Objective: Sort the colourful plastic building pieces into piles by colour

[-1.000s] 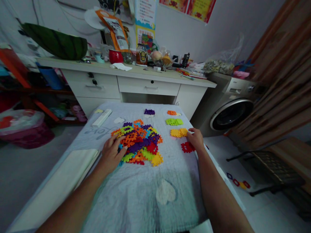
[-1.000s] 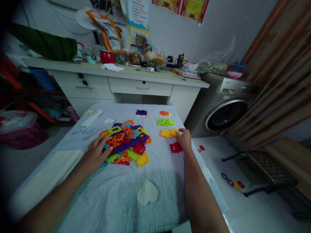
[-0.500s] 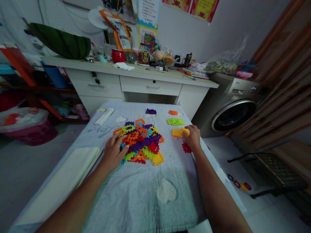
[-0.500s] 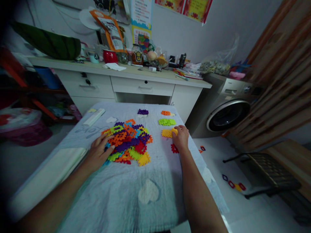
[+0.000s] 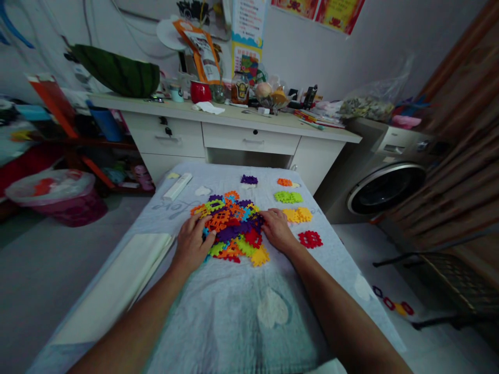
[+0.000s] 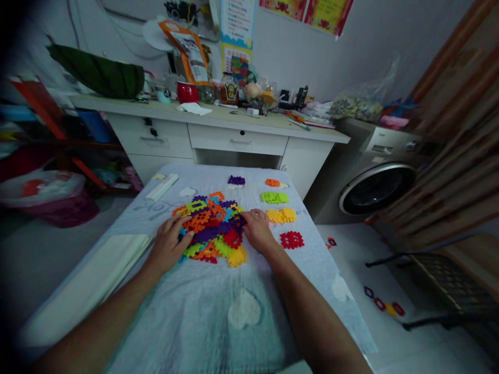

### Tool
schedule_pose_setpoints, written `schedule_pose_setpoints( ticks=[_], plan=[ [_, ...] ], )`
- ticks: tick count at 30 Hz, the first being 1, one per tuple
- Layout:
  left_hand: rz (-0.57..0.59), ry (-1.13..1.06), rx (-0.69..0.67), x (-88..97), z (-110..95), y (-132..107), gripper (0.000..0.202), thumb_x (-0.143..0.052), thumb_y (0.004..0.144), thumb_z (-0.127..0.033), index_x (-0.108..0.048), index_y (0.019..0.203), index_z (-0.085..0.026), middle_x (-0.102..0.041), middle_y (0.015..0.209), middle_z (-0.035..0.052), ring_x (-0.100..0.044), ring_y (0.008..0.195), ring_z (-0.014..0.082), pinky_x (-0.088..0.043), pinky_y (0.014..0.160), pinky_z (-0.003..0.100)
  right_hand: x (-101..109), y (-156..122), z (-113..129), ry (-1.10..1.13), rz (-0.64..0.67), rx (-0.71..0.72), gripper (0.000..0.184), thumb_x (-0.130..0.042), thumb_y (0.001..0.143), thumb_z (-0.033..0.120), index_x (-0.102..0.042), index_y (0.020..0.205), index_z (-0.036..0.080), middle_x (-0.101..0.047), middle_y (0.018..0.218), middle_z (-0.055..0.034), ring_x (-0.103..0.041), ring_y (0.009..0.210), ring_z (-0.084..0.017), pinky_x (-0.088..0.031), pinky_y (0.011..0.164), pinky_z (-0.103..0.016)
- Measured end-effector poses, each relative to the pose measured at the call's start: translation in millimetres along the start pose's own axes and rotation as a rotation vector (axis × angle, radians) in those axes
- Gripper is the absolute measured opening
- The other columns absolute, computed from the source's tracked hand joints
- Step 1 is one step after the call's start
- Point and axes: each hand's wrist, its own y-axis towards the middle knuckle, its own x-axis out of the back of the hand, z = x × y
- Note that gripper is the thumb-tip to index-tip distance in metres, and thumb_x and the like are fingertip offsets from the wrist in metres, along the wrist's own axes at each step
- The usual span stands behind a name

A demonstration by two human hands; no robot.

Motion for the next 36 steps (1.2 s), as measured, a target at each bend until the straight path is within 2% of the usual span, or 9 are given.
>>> schedule_pose_setpoints(
  ticks=[6, 11, 16, 20, 25, 32, 36],
  plan=[
    [0.011, -0.004, 0.015, 1.4, -2.0, -0.2, 0.040, -0.044, 0.090, -0.038, -0.054, 0.124, -0.021, -0.049, 0.130, 0.0120, -0.047, 0.124, 0.0298, -0.037, 0.107, 0.049, -1.2, 0.4, -3.2, 0.101, -0.098, 0.012, 0.048, -0.061, 0.078, 0.013, -0.055, 0.125, 0.020, -0.058, 0.110, -0.0120, -0.049, 0.104, -0.028, -0.041, 0.093, -0.045],
    [0.025, -0.025, 0.036, 1.9, -2.0, 0.2, 0.039, -0.046, 0.089, -0.038, -0.054, 0.124, -0.024, -0.050, 0.130, 0.0107, -0.047, 0.124, 0.0297, -0.036, 0.108, 0.049, -3.4, -2.3, -3.9, 0.342, -0.171, -0.003, 0.046, -0.061, 0.078, 0.012, -0.054, 0.122, 0.022, -0.054, 0.099, -0.0055, -0.056, 0.088, -0.019, -0.049, 0.084, -0.037],
    [0.021, -0.042, 0.042, 3.0, -2.4, 0.4, 0.040, -0.047, 0.087, -0.038, -0.055, 0.124, -0.024, -0.050, 0.131, 0.0104, -0.047, 0.124, 0.0293, -0.037, 0.108, 0.048, 2.4, -2.3, 1.5, 0.455, -0.227, -0.008, 0.045, -0.059, 0.077, 0.010, -0.054, 0.121, 0.022, -0.052, 0.093, -0.0028, -0.055, 0.080, -0.016, -0.050, 0.076, -0.033],
    [0.030, -0.051, 0.040, 3.7, -2.1, 0.9, 0.040, -0.047, 0.088, -0.038, -0.055, 0.124, -0.023, -0.049, 0.132, 0.0103, -0.047, 0.125, 0.0290, -0.036, 0.108, 0.048, 9.6, -3.6, 11.6, 0.469, -0.215, 0.041, 0.045, -0.057, 0.078, 0.009, -0.055, 0.121, 0.023, -0.053, 0.093, -0.0026, -0.056, 0.082, -0.015, -0.050, 0.077, -0.031],
    [0.028, -0.040, 0.029, 3.8, -2.2, 1.2, 0.039, -0.046, 0.089, -0.038, -0.055, 0.123, -0.022, -0.049, 0.131, 0.0117, -0.046, 0.125, 0.0295, -0.037, 0.107, 0.049, 13.9, -6.3, 20.9, 0.450, -0.170, 0.086, 0.024, -0.056, 0.081, 0.010, -0.065, 0.099, 0.022, -0.055, 0.086, -0.0020, -0.056, 0.080, -0.015, -0.048, 0.075, -0.029],
    [0.034, -0.033, 0.035, 4.4, -3.4, 1.5, 0.040, -0.046, 0.089, -0.039, -0.055, 0.124, -0.022, -0.049, 0.132, 0.0110, -0.046, 0.125, 0.0294, -0.037, 0.108, 0.048, 18.1, -6.9, 19.7, 0.523, -0.320, 0.054, 0.013, -0.053, 0.081, 0.011, -0.060, 0.084, 0.021, -0.057, 0.085, -0.0023, -0.056, 0.079, -0.015, -0.048, 0.072, -0.028],
    [0.030, -0.040, 0.035, 4.9, -3.8, 2.3, 0.040, -0.045, 0.089, -0.039, -0.056, 0.123, -0.021, -0.049, 0.131, 0.0122, -0.047, 0.125, 0.0303, -0.037, 0.107, 0.049, 20.1, -8.8, 20.7, 0.569, -0.306, 0.085, 0.013, -0.050, 0.083, 0.012, -0.058, 0.087, 0.022, -0.060, 0.096, -0.0043, -0.059, 0.089, -0.016, -0.049, 0.074, -0.028]
  ],
)
